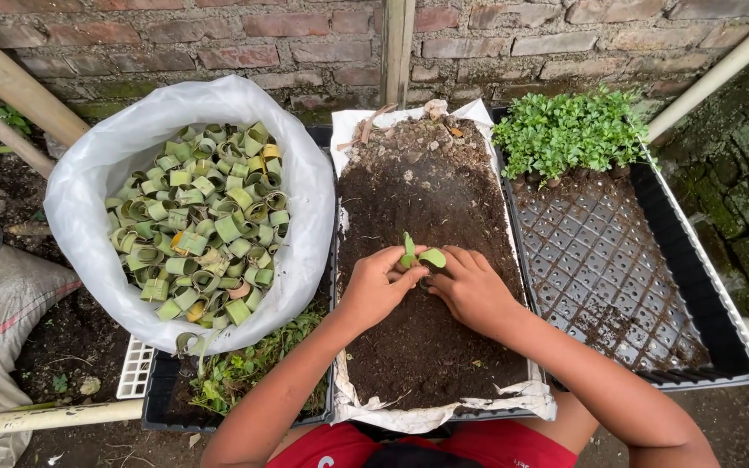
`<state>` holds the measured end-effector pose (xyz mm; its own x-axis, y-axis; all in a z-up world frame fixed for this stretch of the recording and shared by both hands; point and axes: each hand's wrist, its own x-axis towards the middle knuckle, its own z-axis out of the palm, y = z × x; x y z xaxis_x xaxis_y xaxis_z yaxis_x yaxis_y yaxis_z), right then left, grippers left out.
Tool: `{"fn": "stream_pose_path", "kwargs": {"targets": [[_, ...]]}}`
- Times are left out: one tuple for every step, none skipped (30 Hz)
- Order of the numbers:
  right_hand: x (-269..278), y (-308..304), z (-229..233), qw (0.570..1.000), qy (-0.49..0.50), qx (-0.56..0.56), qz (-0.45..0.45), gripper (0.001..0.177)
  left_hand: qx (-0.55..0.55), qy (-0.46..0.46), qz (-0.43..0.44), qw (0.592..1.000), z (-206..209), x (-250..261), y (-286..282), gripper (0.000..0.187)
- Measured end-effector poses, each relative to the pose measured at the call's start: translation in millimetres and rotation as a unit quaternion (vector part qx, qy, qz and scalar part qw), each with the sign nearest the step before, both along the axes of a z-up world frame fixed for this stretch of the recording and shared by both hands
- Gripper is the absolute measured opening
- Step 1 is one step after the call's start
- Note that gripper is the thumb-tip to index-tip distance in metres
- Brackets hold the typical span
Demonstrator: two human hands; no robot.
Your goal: Transplanting small green seedlings from a cluster into a larger tray filled with soil.
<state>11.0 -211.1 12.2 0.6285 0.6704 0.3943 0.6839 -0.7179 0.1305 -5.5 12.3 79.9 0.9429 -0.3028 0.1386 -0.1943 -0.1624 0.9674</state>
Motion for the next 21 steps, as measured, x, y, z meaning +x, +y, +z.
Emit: {"fn": "stream_pose_path", "kwargs": {"targets": [[-2, 2, 1, 1.000, 0.000, 0.000, 0.001, 0.024, 0.000, 0.000, 0.001, 1.000, -2, 0, -1, 0.037], [-3, 5, 2, 1.000, -0.017, -0.013, 0.000, 0.022, -0.003, -0.003, 0.006, 1.000, -3, 0, -1, 0.037], [-4, 8, 3, 0.999, -0.035, -0.025, -0.001, 0.021, -0.006, -0.006, 0.011, 1.000, -5, -1, -1, 0.037], [0, 9, -2, 0.999, -0.035, -0.023, -0.001, 0.021, -0.005, -0.007, 0.010, 1.000, -6, 0, -1, 0.037], [4, 9, -8, 0.999, -0.012, -0.037, -0.010, 0.020, -0.017, -0.005, 0.019, 1.000, -7, 0, -1, 0.037], [8, 9, -14, 0.998, 0.011, -0.051, -0.020, 0.020, -0.029, -0.003, 0.027, 0.999, -8, 1, -2, 0.037], [10, 4, -12, 0.998, 0.011, -0.050, -0.021, 0.020, -0.027, -0.003, 0.026, 0.999, -11, 0, -1, 0.037], [12, 0, -10, 0.994, 0.101, -0.038, -0.031, 0.020, -0.039, 0.004, 0.031, 0.999, -14, 0, 0, 0.037], [14, -3, -7, 0.981, 0.190, -0.025, -0.039, 0.022, -0.051, 0.011, 0.035, 0.998, -17, 0, 2, 0.038], [6, 0, 18, 0.981, 0.190, -0.024, -0.040, 0.022, -0.050, 0.010, 0.034, 0.998, -24, -1, 3, 0.038], [-2, 3, 43, 0.963, 0.270, 0.012, -0.019, 0.023, -0.062, 0.021, 0.033, 0.997, -32, -1, 5, 0.038], [-9, 5, 70, 0.937, 0.347, 0.047, 0.002, 0.024, -0.076, 0.030, 0.031, 0.996, -40, 0, 6, 0.038], [-11, 1, 70, 0.937, 0.346, 0.046, 0.000, 0.024, -0.077, 0.029, 0.030, 0.996, -42, 2, 6, 0.038], [-14, -3, 71, 0.924, 0.376, 0.072, -0.016, 0.022, -0.081, 0.032, 0.031, 0.996, -45, 3, 6, 0.038], [-17, -7, 71, 0.908, 0.405, 0.098, -0.032, 0.021, -0.085, 0.035, 0.033, 0.995, -48, 4, 7, 0.038], [-21, -8, 74, 0.908, 0.407, 0.096, -0.033, 0.021, -0.086, 0.037, 0.032, 0.995, -43, 3, 7, 0.038], [-25, -8, 77, 0.901, 0.422, 0.081, -0.050, 0.032, -0.076, 0.046, 0.027, 0.996, -39, 3, 6, 0.039], [-28, -8, 80, 0.895, 0.437, 0.067, -0.066, 0.046, -0.066, 0.054, 0.022, 0.996, -33, 3, 6, 0.040], [-28, -7, 80, 0.894, 0.438, 0.066, -0.067, 0.046, -0.067, 0.055, 0.021, 0.996, -29, 3, 6, 0.040], [-28, -6, 80, 0.901, 0.426, 0.064, -0.061, 0.047, -0.051, 0.055, 0.016, 0.997, -25, 2, 6, 0.040], [-27, -4, 80, 0.907, 0.413, 0.061, -0.055, 0.048, -0.034, 0.055, 0.010, 0.998, -20, 2, 6, 0.041]]}}
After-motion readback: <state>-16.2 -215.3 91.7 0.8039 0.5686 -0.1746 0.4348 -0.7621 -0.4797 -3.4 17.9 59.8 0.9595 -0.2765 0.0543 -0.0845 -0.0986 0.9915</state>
